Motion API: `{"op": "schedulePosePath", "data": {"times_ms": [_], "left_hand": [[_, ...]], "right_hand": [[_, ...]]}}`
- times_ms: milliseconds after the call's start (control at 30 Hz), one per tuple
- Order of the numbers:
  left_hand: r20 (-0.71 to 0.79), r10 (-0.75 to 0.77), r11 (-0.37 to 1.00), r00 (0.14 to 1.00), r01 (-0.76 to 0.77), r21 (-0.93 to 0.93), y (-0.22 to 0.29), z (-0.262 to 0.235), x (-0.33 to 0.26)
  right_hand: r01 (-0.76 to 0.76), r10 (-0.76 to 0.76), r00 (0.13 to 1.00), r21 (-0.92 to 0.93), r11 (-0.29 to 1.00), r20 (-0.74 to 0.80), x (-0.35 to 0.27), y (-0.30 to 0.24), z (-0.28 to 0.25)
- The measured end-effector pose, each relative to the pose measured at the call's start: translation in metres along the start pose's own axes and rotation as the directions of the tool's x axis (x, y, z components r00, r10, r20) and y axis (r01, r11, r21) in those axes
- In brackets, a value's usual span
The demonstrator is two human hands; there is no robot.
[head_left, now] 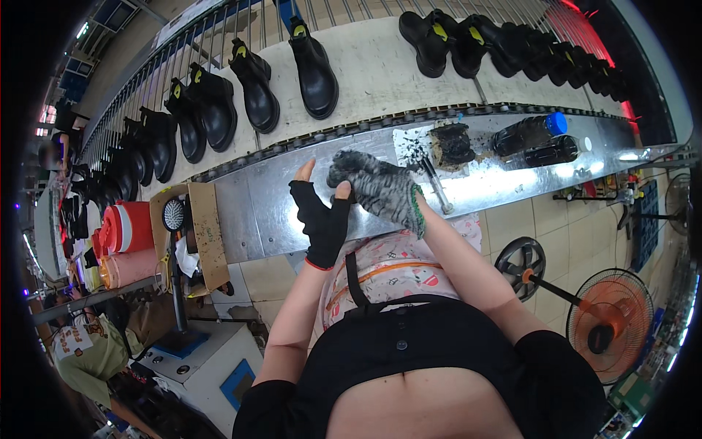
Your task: Using a brush to apply a substance or clean black boots on an assembly line.
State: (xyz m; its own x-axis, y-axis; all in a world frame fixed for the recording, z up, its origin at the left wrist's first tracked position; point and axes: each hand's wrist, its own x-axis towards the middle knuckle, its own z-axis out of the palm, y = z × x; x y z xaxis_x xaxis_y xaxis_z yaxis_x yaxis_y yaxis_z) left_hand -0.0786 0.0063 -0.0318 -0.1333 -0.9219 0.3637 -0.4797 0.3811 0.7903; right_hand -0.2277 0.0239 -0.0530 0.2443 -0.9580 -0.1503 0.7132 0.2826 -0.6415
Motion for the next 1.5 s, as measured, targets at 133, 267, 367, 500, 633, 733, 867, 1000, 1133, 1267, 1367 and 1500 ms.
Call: {"op": "schedulePosePath", "data": {"times_ms": [133,267,367,500,633,733,867,1000,1133,1267,1367,1500], "left_hand": [[-0.072,0.18,0.984,0.981,-0.178,0.027,0.017,-0.008,-0.002],[0.135,0.332,0.943,0.934,-0.324,-0.08,0.039,-0.008,-0.009],[0.198,0.44,0.898,0.876,-0.432,-0.084,0.046,-0.001,-0.011],[0.398,0.423,0.873,0.815,-0.483,0.061,0.055,0.009,-0.001],[0.56,0.497,0.747,0.663,-0.655,0.112,0.038,0.011,0.007],[0.569,0.586,0.687,0.577,-0.726,0.028,0.033,0.002,0.008],[0.628,0.599,0.629,0.496,-0.777,0.013,0.042,0.016,0.014],[0.562,0.546,0.835,0.621,-0.455,-0.308,0.022,0.018,-0.015],[0.571,0.679,0.727,0.461,-0.531,-0.435,0.067,0.017,-0.016],[0.517,0.741,0.664,0.429,-0.584,-0.467,0.065,0.01,0.008],[0.468,0.475,0.857,0.745,-0.27,-0.439,0.039,0.008,0.042],[0.185,0.076,0.963,0.98,-0.024,-0.269,-0.034,0.049,0.119]], "right_hand": [[-0.078,0.04,0.997,-0.815,0.574,-0.067,-0.001,-0.007,0.007],[-0.133,-0.101,0.985,-0.99,0.044,-0.137,-0.004,0.01,-0.009],[0.241,-0.364,0.93,-0.655,0.716,-0.055,0.007,0.016,0.0],[-0.2,-0.101,0.96,-0.892,0.406,-0.261,-0.007,0.016,0.018],[-0.529,-0.035,0.848,-0.839,-0.126,-0.529,0.013,0.03,0.036],[-0.504,-0.084,0.864,-0.85,-0.152,-0.497,0.015,0.037,-0.001],[0.053,-0.508,0.788,-0.861,-0.507,0.348,0.004,0.109,-0.12],[0.365,0.216,0.93,-0.797,-0.481,0.296,-0.026,0.037,0.017],[0.498,0.566,0.784,-0.804,-0.327,0.256,-0.007,-0.014,0.075],[0.212,-0.048,0.977,-0.977,0.036,0.21,-0.037,0.035,-0.038],[-0.042,-0.424,0.905,-0.984,-0.172,0.035,-0.067,-0.008,-0.037],[-0.286,-0.554,0.833,-0.864,-0.414,-0.011,-0.115,-0.037,-0.05]]}}
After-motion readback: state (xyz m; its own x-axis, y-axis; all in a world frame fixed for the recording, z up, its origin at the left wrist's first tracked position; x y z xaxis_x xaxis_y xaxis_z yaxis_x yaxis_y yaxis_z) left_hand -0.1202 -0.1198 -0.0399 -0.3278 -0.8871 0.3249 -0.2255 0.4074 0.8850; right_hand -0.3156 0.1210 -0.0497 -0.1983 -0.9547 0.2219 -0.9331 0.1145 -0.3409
